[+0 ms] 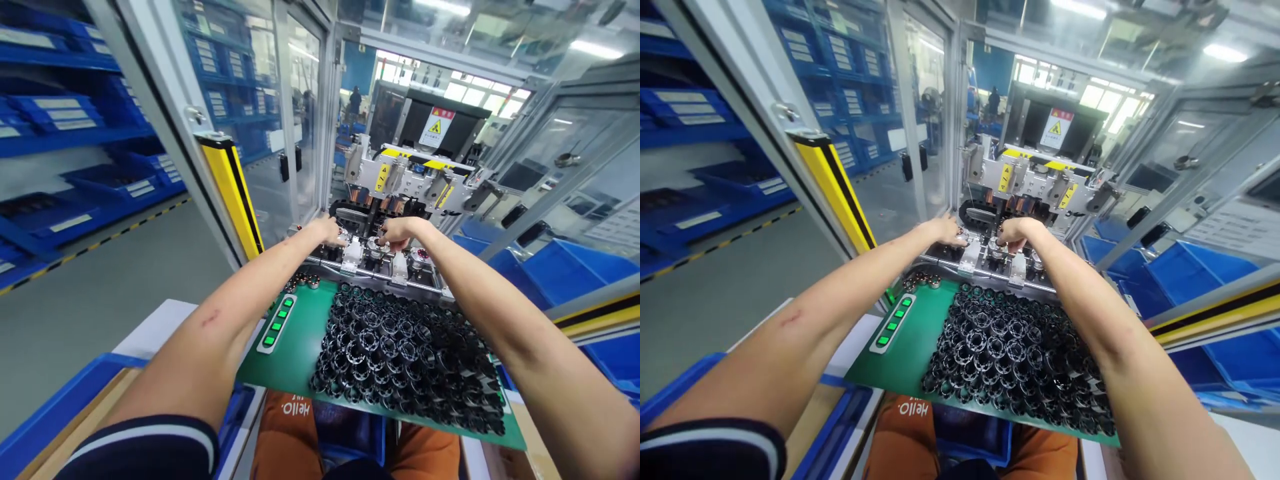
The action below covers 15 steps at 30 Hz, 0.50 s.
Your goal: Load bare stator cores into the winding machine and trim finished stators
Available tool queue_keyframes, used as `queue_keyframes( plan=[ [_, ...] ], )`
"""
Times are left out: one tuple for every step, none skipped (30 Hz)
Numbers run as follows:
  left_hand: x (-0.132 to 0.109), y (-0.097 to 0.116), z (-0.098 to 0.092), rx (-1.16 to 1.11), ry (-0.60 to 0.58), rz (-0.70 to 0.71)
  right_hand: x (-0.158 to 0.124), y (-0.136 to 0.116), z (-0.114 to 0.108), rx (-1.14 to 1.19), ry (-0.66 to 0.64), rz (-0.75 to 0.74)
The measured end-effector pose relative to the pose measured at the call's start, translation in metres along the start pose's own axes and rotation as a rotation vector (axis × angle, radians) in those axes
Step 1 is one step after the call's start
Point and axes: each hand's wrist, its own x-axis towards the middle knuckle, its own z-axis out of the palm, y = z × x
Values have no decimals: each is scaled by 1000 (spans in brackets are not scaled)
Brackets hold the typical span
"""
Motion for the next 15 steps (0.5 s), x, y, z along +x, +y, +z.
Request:
queue_keyframes(
  plan=[
    [-3,1,-4,-7,9,-1,-9,-6,-4,-15,0,-20],
    [-6,2,-9,-16,25,2,-19,-13,-7,-34,-1,-47],
    [-10,2,-15,-26,47,8,-28,-23,-8,-57,8,-89],
    [-15,1,-22,-37,77,19,-36,-34,-6,-82,17,-140],
    [-21,-2,-29,-50,113,32,-43,-48,-2,-110,24,-197],
    [-28,-6,-37,-63,154,47,-48,-63,4,-141,28,-258],
    [-38,-12,-43,-76,198,65,-51,-79,13,-173,26,-318],
    [-49,-18,-48,-88,239,84,-51,-95,23,-207,18,-374],
    [-62,-25,-50,-98,270,105,-49,-111,35,-241,1,-423],
    [-77,-32,-49,-107,288,126,-45,-127,48,-276,-29,-461],
    [-93,-38,-46,-116,289,148,-39,-141,62,-311,-69,-486],
    [-111,-44,-38,-125,274,168,-31,-154,76,-345,-117,-502],
    [-128,-49,-27,-137,247,186,-22,-166,89,-375,-166,-511],
    [-145,-53,-12,-151,211,201,-14,-176,101,-397,-210,-519],
    [-160,-55,5,-169,173,212,-5,-184,112,-402,-246,-540]
  ],
)
